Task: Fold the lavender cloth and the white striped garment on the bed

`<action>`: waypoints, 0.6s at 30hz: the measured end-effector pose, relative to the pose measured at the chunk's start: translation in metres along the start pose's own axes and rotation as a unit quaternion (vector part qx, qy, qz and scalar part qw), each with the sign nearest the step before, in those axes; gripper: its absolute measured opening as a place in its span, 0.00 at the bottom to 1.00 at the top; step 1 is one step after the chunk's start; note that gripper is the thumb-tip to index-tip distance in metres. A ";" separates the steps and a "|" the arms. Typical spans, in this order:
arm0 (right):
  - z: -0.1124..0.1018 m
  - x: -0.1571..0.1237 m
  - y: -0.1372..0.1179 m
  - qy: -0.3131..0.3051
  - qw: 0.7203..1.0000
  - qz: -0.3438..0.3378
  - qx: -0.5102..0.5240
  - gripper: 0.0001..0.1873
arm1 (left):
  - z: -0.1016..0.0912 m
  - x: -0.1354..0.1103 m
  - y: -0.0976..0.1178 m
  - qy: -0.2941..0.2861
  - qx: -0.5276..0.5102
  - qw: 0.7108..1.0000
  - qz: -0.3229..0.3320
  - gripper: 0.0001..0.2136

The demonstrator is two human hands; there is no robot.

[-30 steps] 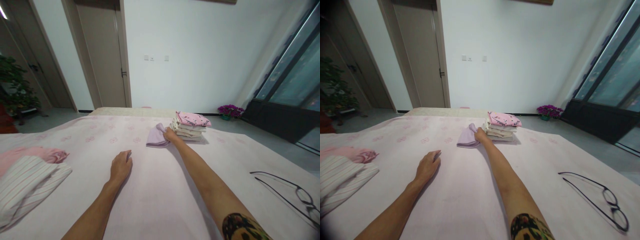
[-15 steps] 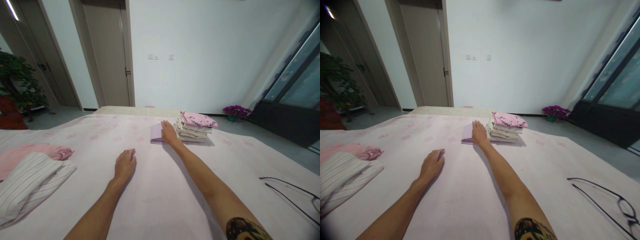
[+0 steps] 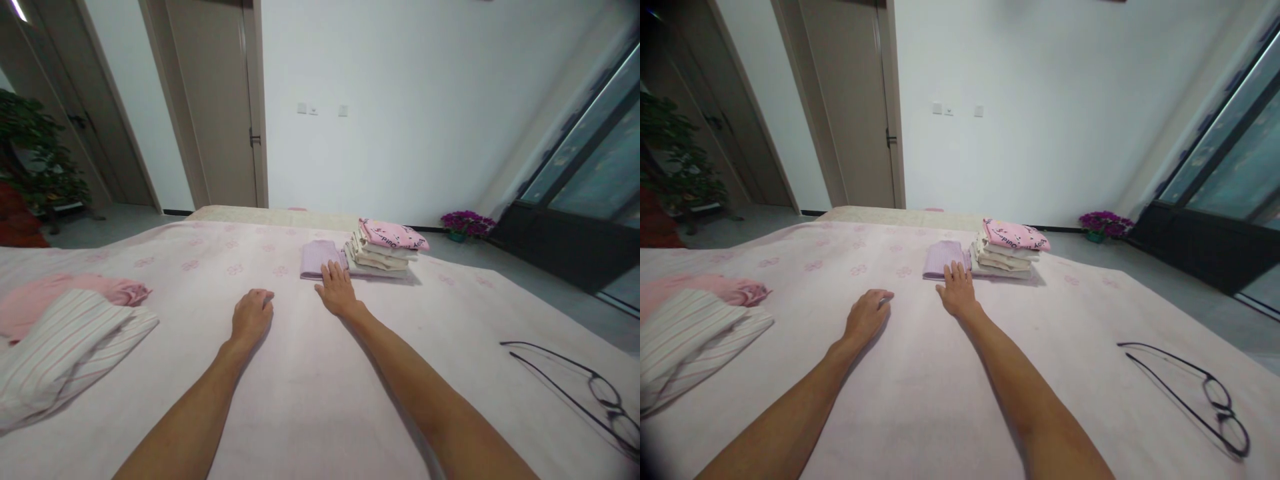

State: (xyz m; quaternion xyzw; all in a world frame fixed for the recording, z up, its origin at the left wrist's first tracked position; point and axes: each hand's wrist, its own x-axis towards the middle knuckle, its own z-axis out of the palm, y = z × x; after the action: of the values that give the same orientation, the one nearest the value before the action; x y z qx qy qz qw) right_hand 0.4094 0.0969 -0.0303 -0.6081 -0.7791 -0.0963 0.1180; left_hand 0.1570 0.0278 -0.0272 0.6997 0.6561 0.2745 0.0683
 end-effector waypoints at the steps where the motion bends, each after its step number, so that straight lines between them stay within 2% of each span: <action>1: -0.002 -0.011 -0.004 -0.001 1.000 0.003 0.001 0.37 | 0.000 0.000 0.000 -0.002 -0.002 1.000 0.001 0.16; 4: -0.011 -0.044 -0.009 -0.015 1.000 0.002 0.005 0.38 | -0.002 -0.001 0.000 -0.011 -0.007 1.000 0.009 0.16; 7: -0.022 -0.074 -0.008 -0.073 0.997 -0.007 0.028 0.35 | -0.008 -0.003 -0.003 -0.001 0.007 1.000 0.003 0.16; 10: -0.033 -0.098 -0.005 -0.093 0.994 -0.034 0.046 0.32 | -0.023 -0.007 -0.013 0.093 0.066 0.993 -0.020 0.15; 14: -0.043 -0.111 -0.004 -0.071 0.995 -0.037 0.061 0.29 | -0.058 -0.015 -0.045 0.252 0.126 0.957 -0.072 0.16; 16: -0.044 -0.111 -0.004 -0.058 0.995 -0.032 0.068 0.27 | -0.076 -0.021 -0.065 0.293 0.133 0.940 -0.117 0.17; 18: -0.044 -0.111 -0.003 -0.047 0.996 -0.034 0.074 0.26 | -0.089 -0.027 -0.086 0.285 0.104 0.938 -0.170 0.20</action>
State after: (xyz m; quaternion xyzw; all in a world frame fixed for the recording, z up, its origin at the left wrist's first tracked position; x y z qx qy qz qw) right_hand 0.4353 -0.0191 -0.0221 -0.5748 -0.8089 -0.0138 0.1229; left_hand 0.0394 -0.0103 0.0008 0.4733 0.7824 0.3764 -0.1491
